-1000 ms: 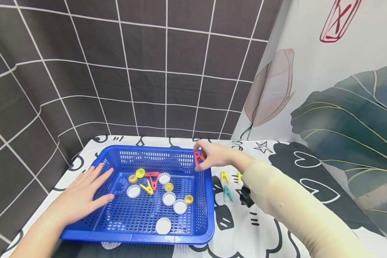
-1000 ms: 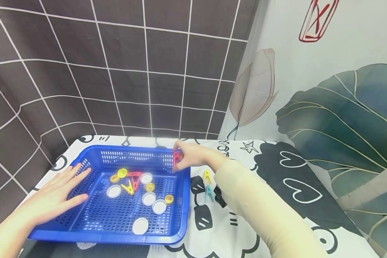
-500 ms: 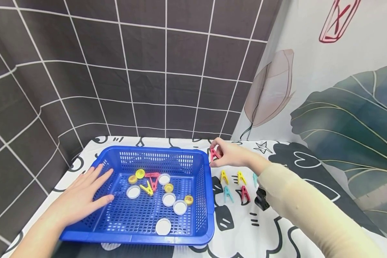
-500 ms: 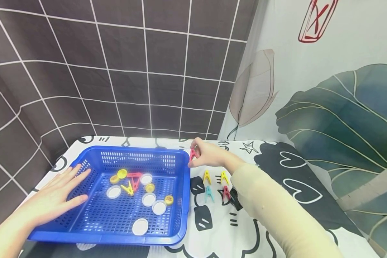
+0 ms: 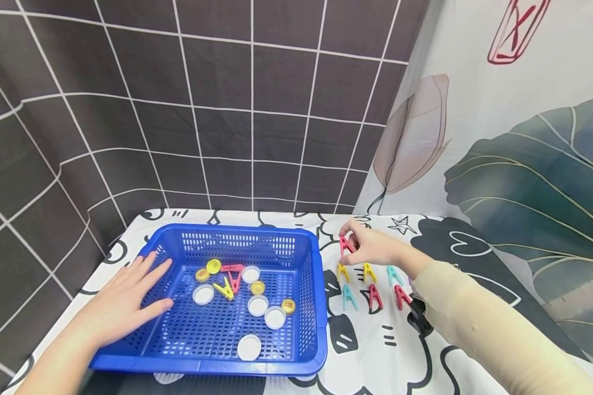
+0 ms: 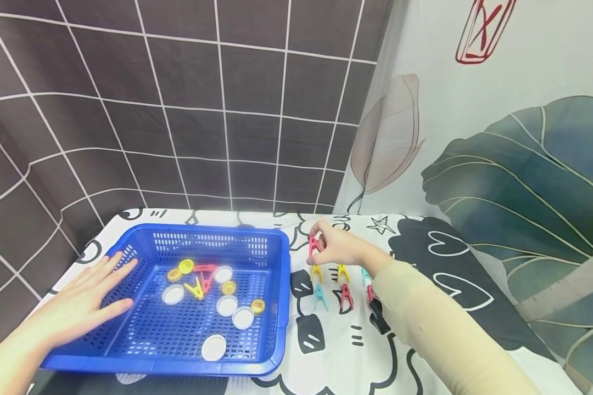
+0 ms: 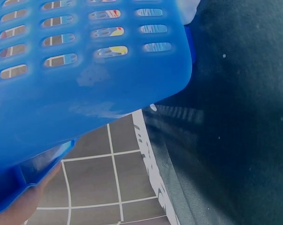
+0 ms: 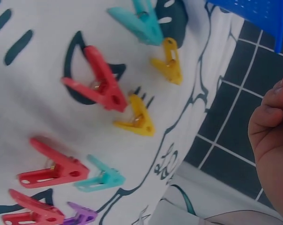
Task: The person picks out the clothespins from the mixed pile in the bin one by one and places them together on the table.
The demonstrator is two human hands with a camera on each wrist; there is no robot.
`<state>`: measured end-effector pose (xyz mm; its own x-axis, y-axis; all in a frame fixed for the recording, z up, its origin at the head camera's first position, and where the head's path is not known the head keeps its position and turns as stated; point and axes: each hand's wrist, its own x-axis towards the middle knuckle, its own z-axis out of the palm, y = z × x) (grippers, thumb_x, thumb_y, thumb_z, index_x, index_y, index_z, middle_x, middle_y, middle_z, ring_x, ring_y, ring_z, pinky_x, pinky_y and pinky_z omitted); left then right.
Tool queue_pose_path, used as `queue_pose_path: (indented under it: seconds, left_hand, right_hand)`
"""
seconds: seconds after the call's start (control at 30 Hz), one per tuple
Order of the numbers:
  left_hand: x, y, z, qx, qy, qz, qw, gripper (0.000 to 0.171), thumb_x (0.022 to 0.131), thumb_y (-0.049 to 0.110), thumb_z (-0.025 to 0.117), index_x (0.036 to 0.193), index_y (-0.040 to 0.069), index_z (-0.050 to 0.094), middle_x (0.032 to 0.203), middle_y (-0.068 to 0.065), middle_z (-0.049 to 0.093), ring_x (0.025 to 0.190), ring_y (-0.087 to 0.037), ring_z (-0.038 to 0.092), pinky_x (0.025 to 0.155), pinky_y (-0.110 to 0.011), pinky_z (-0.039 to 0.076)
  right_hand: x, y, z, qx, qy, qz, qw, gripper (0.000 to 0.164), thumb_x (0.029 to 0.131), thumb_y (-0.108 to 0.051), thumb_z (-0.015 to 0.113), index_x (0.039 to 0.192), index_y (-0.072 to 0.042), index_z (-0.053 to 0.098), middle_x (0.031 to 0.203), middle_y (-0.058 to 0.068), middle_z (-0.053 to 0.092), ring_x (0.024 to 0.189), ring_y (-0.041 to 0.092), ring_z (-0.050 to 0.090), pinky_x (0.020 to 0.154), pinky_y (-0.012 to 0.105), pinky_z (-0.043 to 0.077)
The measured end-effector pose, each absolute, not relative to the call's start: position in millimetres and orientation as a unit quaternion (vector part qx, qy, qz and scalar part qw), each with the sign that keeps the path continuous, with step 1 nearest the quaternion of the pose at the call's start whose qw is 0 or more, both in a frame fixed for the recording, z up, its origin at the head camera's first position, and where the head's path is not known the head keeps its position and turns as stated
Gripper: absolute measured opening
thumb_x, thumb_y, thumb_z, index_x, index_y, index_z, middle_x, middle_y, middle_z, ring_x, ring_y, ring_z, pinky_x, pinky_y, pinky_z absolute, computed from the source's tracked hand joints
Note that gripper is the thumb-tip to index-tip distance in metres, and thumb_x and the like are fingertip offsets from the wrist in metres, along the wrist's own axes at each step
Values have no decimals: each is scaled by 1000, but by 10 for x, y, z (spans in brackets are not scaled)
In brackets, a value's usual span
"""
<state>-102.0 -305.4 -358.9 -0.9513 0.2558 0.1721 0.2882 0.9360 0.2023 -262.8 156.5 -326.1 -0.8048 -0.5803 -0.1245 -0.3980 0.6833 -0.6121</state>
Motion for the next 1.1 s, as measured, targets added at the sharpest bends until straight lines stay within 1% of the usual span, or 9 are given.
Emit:
queue_pose_path:
  seconds: [0.27,0.43,0.57,0.67,0.77,0.93,1.1]
  left_hand:
    - [-1024,-3046,-3583,-139,-981,-113,71,74,89,49,56,146,7,33,149,-27,21,137,-45,14,109,-28,-16]
    - [-1026,-3049,-3586,-139,-981,-115,71,74,89,49,56,146,7,33,150,-27,20,138,-45,13,109,-28,-16]
    - [-1026,-3054,-3590,-140,-981,-115,74,74,89,48,56,146,7,33,150,-27,20,137,-45,13,109,-28,-16]
    - [-1026,-3054,-3593,-143,-980,-114,76,74,89,48,57,145,7,33,149,-27,21,137,-45,14,109,-27,-16]
    - [-1034,-3051,-3593,-145,-980,-112,76,74,89,48,57,146,7,33,149,-27,21,138,-45,13,109,-28,-16]
    - [-1046,-3049,-3581,-145,-980,-112,77,74,89,48,57,146,7,33,149,-27,21,137,-45,14,109,-28,-15]
    - [-1031,-3067,-3616,-151,-978,-112,90,73,89,46,58,145,7,34,148,-28,23,137,-45,15,109,-27,-15]
  right_hand:
    - [-2555,1667,-3424,-273,891,-317,175,61,73,-26,74,119,-5,40,70,2,47,59,16,46,55,28,39]
    - [-2488,1707,-3540,-284,890,-312,175,58,72,-25,73,116,-7,40,70,0,47,58,13,46,53,26,39]
    - [-2419,1716,-3649,-300,880,-319,182,53,71,-20,72,112,-6,41,67,-2,46,56,10,45,51,23,38]
    - [-2360,1733,-3722,-303,869,-337,199,54,70,-17,75,109,-6,40,67,-1,46,54,11,46,48,24,41]
    - [-2299,1754,-3770,-301,864,-344,211,57,69,-18,78,108,-6,38,69,0,47,53,11,48,46,26,43]
    - [-2206,1777,-3822,-306,872,-322,208,58,69,-23,78,109,-8,38,70,-3,51,58,9,48,50,23,41]
    - [-2133,1783,-3890,-303,873,-321,207,56,69,-23,78,107,-10,38,70,-5,52,60,7,48,53,22,40]
